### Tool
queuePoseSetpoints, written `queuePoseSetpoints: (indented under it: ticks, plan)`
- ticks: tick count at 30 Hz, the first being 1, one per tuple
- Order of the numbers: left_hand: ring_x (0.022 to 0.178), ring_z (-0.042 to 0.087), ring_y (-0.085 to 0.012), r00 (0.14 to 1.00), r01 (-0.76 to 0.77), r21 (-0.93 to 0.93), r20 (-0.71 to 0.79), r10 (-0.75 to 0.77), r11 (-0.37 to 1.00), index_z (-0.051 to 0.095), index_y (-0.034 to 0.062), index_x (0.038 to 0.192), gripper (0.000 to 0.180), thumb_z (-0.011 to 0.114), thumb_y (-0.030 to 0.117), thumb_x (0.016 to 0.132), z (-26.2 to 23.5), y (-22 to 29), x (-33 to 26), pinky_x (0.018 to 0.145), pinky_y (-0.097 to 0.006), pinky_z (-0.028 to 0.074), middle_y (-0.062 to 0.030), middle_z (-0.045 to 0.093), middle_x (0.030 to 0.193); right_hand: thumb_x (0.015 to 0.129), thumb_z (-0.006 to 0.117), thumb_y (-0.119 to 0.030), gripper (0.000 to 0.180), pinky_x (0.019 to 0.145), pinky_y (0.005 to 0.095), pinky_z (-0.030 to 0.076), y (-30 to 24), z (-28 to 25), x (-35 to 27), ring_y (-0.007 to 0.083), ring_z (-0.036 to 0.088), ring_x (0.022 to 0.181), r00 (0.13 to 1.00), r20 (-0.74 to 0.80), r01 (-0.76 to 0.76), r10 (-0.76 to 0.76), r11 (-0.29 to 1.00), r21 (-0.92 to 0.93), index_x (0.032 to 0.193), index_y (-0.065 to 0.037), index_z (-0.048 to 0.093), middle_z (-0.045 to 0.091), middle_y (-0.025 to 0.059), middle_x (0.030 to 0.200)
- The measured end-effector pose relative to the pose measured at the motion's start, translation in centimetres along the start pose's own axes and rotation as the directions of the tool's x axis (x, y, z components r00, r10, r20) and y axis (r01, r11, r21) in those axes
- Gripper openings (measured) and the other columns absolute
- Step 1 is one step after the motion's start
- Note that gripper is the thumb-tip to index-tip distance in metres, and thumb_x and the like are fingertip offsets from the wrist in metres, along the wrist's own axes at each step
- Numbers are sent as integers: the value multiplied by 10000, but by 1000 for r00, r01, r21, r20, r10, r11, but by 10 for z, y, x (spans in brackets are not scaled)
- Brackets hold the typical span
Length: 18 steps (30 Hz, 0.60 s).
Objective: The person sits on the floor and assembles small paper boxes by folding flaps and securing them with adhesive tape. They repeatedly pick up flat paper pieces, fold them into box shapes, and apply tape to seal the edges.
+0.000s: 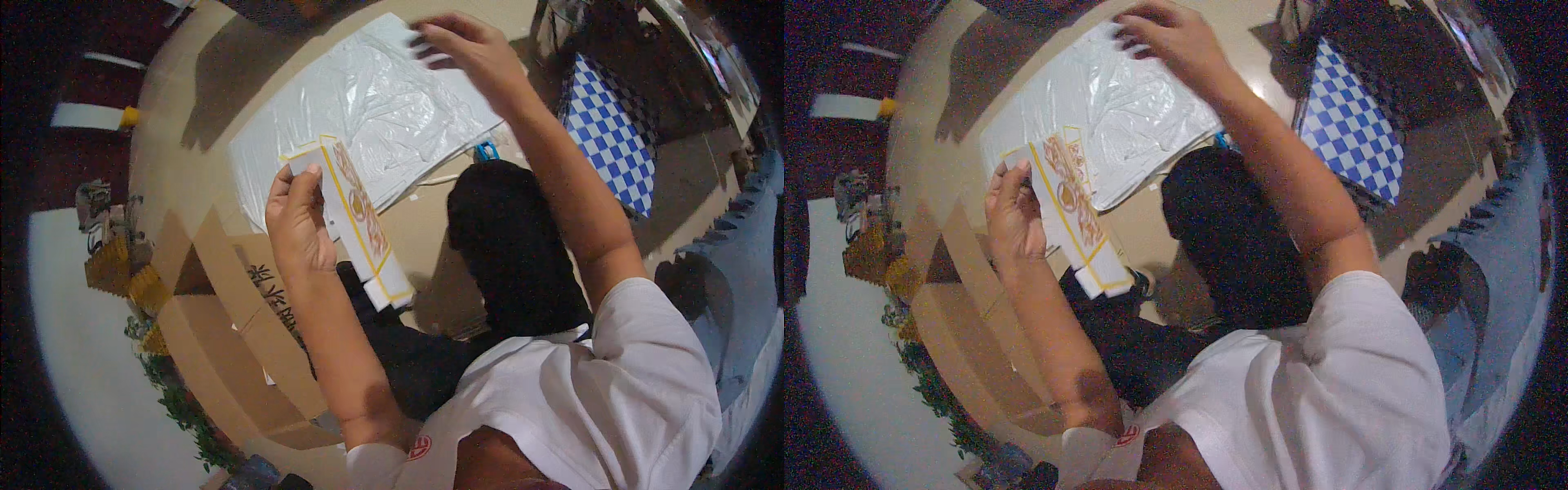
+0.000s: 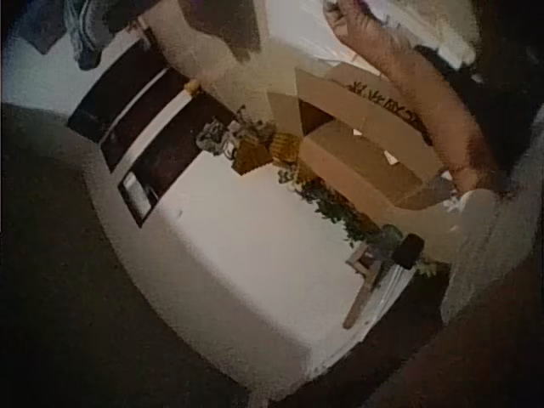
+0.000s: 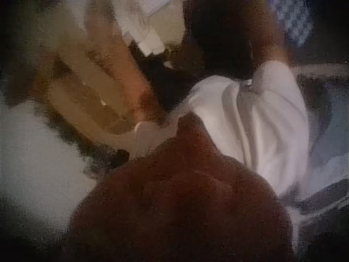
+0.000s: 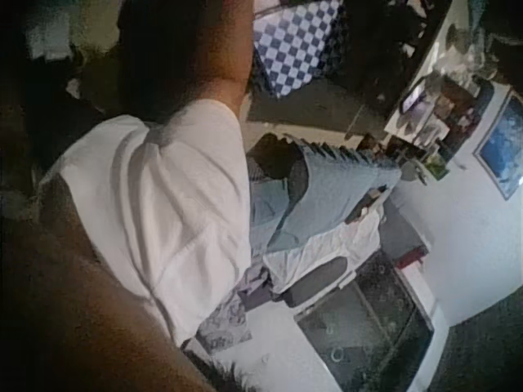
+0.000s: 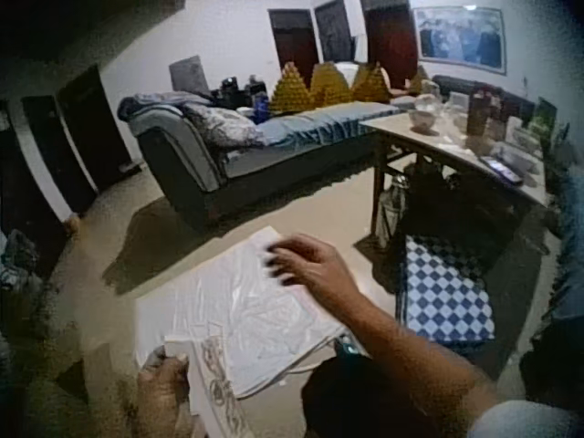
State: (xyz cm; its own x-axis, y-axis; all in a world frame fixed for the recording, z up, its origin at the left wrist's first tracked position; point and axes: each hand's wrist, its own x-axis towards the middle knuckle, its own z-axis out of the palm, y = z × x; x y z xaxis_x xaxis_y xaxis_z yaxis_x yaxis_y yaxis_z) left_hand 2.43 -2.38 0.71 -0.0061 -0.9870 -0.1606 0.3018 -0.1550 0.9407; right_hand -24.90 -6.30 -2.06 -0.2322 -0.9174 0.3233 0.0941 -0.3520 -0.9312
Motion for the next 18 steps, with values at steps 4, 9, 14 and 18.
queuePoseSetpoints:
  ticks: [4, 9, 14, 18]
  plan:
    - [816, 615, -147, 977, 176, -32, 130, -170, 984, 556, 12, 1059, 280, 677, 12, 807, 31, -30, -3, 794, -280, 502, -69, 645, 931, 856, 616, -227, 325, 740, 303, 497, 158, -162, -75, 164, 634, 840, 889, -294, -458, 351, 663, -593, 1126, -51, 655, 687, 117, 939]
    - [830, 615, -141, 952, 297, 32, 69, -299, 954, 550, -2, 1079, 308, 670, -32, 797, 38, -61, -5, 812, -271, 499, -70, 633, 927, 864, 622, -210, 345, 595, 315, 496, 287, -207, -203, 162, 588, 690, 633, -374, -764, 678, 471, -441, 1195, -116, 592, 635, 92, 873]
    - [822, 618, -137, 926, 367, 78, 65, -372, 927, 552, -7, 1058, 325, 708, -23, 773, 53, -72, -7, 806, -254, 503, -71, 628, 905, 887, 615, -231, 332, 550, 304, 504, 330, -187, -222, 159, 601, 660, 639, -320, -761, 700, 515, -393, 1199, -127, 566, 637, 108, 900]
    - [808, 608, -129, 935, 342, 98, 61, -349, 935, 561, -10, 1041, 298, 706, -18, 781, 54, -80, 0, 784, -245, 496, -76, 630, 907, 889, 614, -227, 245, 507, 292, 476, 348, -175, -208, 167, 589, 592, 508, -363, -861, 781, 475, -183, 1081, -79, 576, 635, 84, 800]
